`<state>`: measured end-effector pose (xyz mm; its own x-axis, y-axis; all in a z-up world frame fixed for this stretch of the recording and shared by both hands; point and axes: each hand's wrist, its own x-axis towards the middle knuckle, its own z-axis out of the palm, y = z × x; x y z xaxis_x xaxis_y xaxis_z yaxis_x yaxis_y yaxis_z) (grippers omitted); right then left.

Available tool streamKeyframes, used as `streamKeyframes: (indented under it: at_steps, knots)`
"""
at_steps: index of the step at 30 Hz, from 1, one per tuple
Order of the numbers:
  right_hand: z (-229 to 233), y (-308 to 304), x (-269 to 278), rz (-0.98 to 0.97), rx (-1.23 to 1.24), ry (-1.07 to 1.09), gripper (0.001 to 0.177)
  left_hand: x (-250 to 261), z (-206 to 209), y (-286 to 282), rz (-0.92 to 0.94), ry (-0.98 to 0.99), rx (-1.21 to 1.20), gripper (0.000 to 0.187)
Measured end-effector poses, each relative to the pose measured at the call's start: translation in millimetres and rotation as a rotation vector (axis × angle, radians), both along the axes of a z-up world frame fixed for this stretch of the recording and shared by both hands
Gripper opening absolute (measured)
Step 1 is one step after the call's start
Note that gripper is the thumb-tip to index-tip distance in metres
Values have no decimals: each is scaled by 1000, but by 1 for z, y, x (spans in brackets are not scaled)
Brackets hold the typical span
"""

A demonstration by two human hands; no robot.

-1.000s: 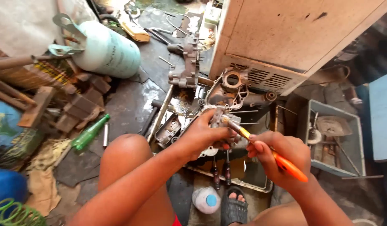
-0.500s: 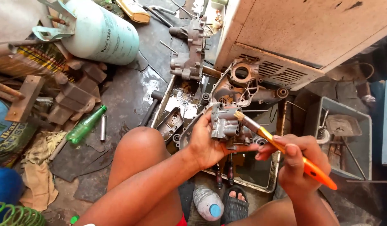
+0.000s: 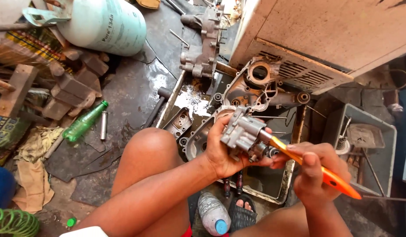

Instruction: The person pours liquid from a plastic bottle onto a metal engine part held in the left hand. Then, using a brush in the right hand, the person scrubs the part thoroughly, rotating it to clean different sides and crevices.

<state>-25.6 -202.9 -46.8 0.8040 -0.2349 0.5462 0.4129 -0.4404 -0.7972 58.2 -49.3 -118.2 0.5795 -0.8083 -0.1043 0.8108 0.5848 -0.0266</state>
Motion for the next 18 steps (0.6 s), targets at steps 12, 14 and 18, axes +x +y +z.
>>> streamKeyframes:
  at_steps: [12,14,18]
  knots:
    - [3,-14,-27,-252,-104,-196,49,0,41,13,39,-338,649,44]
    - [11,-20,-34,-45,-140,-127,40,-3,32,13,70,-379,635,40]
    - [27,-1,-14,387,-315,-169,31,-3,36,10,40,-532,1018,74]
